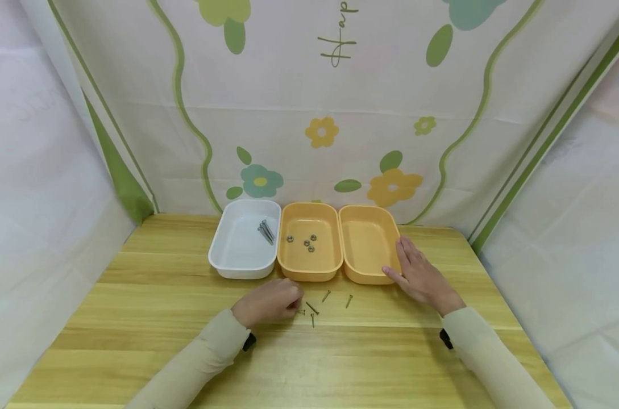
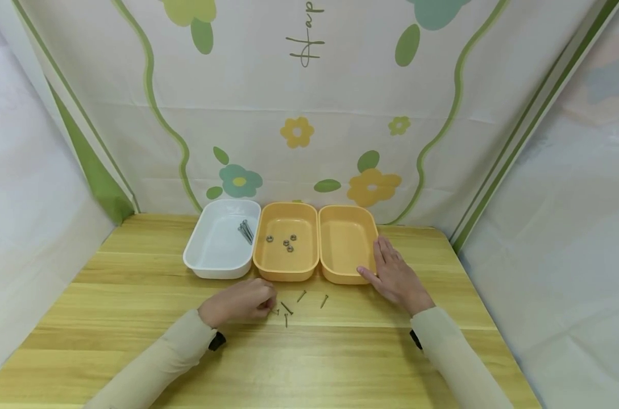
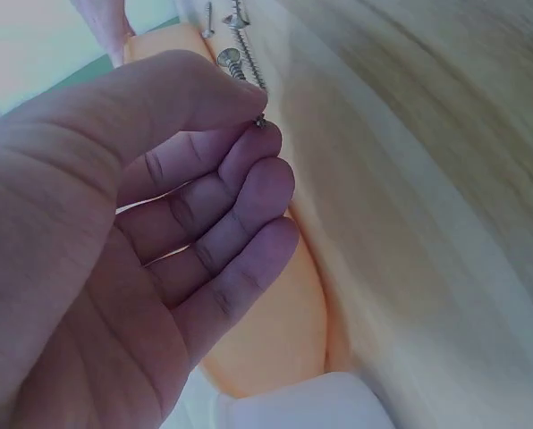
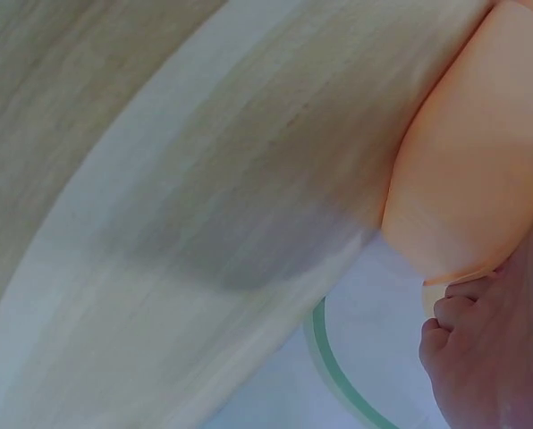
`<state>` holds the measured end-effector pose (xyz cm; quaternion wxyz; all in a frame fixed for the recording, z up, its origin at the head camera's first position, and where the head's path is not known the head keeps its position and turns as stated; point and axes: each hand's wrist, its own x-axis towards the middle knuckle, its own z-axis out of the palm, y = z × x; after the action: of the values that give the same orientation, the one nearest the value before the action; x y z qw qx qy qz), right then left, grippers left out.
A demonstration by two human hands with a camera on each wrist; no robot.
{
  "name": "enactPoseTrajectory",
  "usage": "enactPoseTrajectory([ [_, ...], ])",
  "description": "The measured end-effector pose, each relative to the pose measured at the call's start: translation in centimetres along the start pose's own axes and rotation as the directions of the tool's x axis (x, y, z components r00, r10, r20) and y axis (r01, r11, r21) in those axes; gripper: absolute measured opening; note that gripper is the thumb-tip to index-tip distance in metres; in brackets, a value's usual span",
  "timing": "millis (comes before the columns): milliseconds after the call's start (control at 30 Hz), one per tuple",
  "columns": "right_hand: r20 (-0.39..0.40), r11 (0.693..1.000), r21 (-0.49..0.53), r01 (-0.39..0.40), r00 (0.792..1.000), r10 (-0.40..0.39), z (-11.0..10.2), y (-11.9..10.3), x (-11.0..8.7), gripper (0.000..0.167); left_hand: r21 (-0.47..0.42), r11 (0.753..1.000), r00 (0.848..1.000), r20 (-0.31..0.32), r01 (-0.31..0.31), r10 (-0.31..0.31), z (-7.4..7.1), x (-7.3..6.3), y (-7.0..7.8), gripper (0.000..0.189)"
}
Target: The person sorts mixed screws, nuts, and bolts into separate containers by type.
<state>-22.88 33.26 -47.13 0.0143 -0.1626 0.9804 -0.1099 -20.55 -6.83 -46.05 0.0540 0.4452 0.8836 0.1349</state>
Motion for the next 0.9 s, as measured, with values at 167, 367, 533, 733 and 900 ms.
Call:
enactPoseTrajectory([
  [167, -0.004, 1.000, -0.005, 0.006, 1.000, -0.006, 0.1, 0.1, 0.1, 0.094, 0.001, 1.000, 1.000, -0.008, -0.010, 0.010, -0.5, -0.1, 0.4, 0.026],
  [367, -0.004, 1.000, -0.001, 0.004, 1.000, -0.004, 0.1, 0.1, 0.1, 0.094, 0.035, 0.998, 0.998, -0.043, -0.047, 0.049, -1.2, 0.1, 0.9, 0.021],
  [533, 0.001, 1.000, -0.001, 0.001, 1.000, -0.001, 0.0, 0.0, 0.1, 0.093, 0.058, 0.997, 0.998, -0.039, -0.042, 0.044, -2.0, 0.5, 1.4, 0.020],
  [733, -0.006, 1.000, 0.000, 0.005, 1.000, -0.005, 0.0, -0.1, 0.1, 0.093, 0.144, 0.988, 0.995, -0.070, -0.055, 0.066, -2.9, 1.3, 1.9, 0.022],
  [900, -0.009, 1.000, -0.004, 0.004, 1.000, -0.004, 0.1, -0.1, 0.1, 0.093, 0.175, 0.982, 0.992, -0.090, -0.071, 0.088, -3.6, 2.3, 2.1, 0.017],
])
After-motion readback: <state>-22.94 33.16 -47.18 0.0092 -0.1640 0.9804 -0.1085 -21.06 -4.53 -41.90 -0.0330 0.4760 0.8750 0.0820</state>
